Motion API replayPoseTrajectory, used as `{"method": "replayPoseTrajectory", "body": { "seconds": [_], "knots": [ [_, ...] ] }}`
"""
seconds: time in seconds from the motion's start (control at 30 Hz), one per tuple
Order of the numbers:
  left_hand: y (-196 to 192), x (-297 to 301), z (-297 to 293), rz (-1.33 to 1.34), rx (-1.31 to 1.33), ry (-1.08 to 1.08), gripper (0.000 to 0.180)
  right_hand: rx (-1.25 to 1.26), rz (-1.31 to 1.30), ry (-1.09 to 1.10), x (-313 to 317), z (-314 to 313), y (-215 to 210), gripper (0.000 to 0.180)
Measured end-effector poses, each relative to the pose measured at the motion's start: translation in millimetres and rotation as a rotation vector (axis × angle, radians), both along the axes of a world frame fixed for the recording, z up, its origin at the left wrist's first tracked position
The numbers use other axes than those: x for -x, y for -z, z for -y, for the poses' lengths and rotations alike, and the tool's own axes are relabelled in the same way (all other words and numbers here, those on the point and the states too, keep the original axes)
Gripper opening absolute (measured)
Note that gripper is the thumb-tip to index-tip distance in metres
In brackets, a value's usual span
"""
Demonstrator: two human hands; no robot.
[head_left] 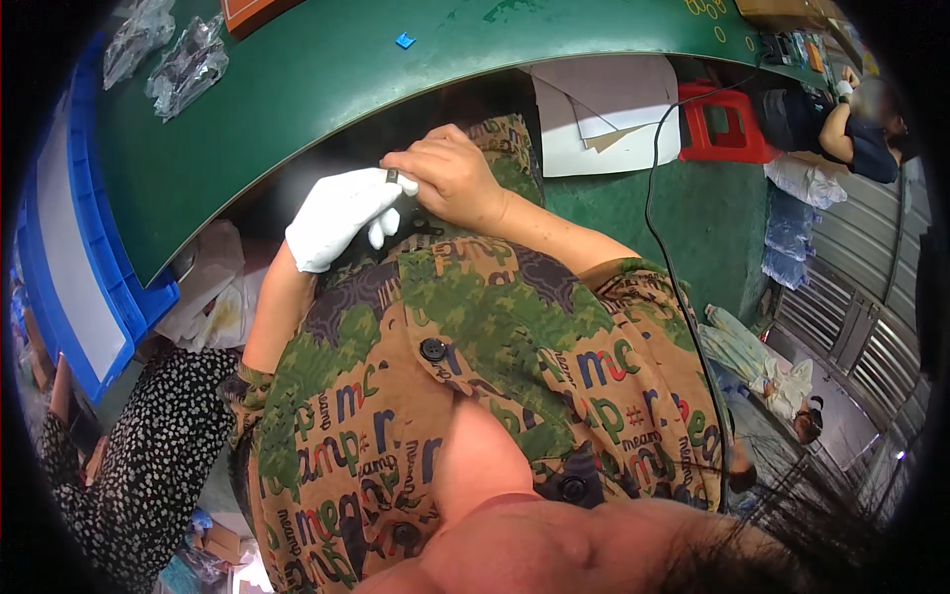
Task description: The person assembles small mechanical components at a workbench. They pick up a black plastic part and a metal pin, insert the pin into the part, and use a hammer to secure it. The person repeats this process with multiple components, placing the finished assemblies into a blue bin.
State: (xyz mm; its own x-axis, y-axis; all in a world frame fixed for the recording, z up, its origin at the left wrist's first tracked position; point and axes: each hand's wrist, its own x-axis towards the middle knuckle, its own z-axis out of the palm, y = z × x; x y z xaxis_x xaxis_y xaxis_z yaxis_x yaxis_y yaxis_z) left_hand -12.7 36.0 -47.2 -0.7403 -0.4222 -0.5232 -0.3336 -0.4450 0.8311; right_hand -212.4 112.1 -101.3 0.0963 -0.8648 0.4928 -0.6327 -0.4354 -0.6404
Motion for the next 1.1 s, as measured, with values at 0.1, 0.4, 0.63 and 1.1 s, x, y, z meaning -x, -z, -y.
{"method": "replayPoseTrajectory", "body": {
  "seconds": [0.1, 0.4, 0.63, 1.1],
  "knots": [
    [5, -3, 0, -0.033, -0.016, -0.026, 0.027, 0.01, 0.015, 0.007, -2, 3, 3, 0.02],
    [-6, 0, -8, -0.022, -0.053, -0.064, 0.027, -0.002, -0.07, -0.013, 0, -1, 8, 0.018],
    [-2, 1, 3, -0.06, -0.061, -0.049, 0.027, 0.051, -0.123, -0.023, 8, 6, -5, 0.021],
    [19, -2, 8, -0.031, -0.239, -0.042, 0.029, -0.167, 0.025, -0.051, 5, -3, 10, 0.019]
  ]
}}
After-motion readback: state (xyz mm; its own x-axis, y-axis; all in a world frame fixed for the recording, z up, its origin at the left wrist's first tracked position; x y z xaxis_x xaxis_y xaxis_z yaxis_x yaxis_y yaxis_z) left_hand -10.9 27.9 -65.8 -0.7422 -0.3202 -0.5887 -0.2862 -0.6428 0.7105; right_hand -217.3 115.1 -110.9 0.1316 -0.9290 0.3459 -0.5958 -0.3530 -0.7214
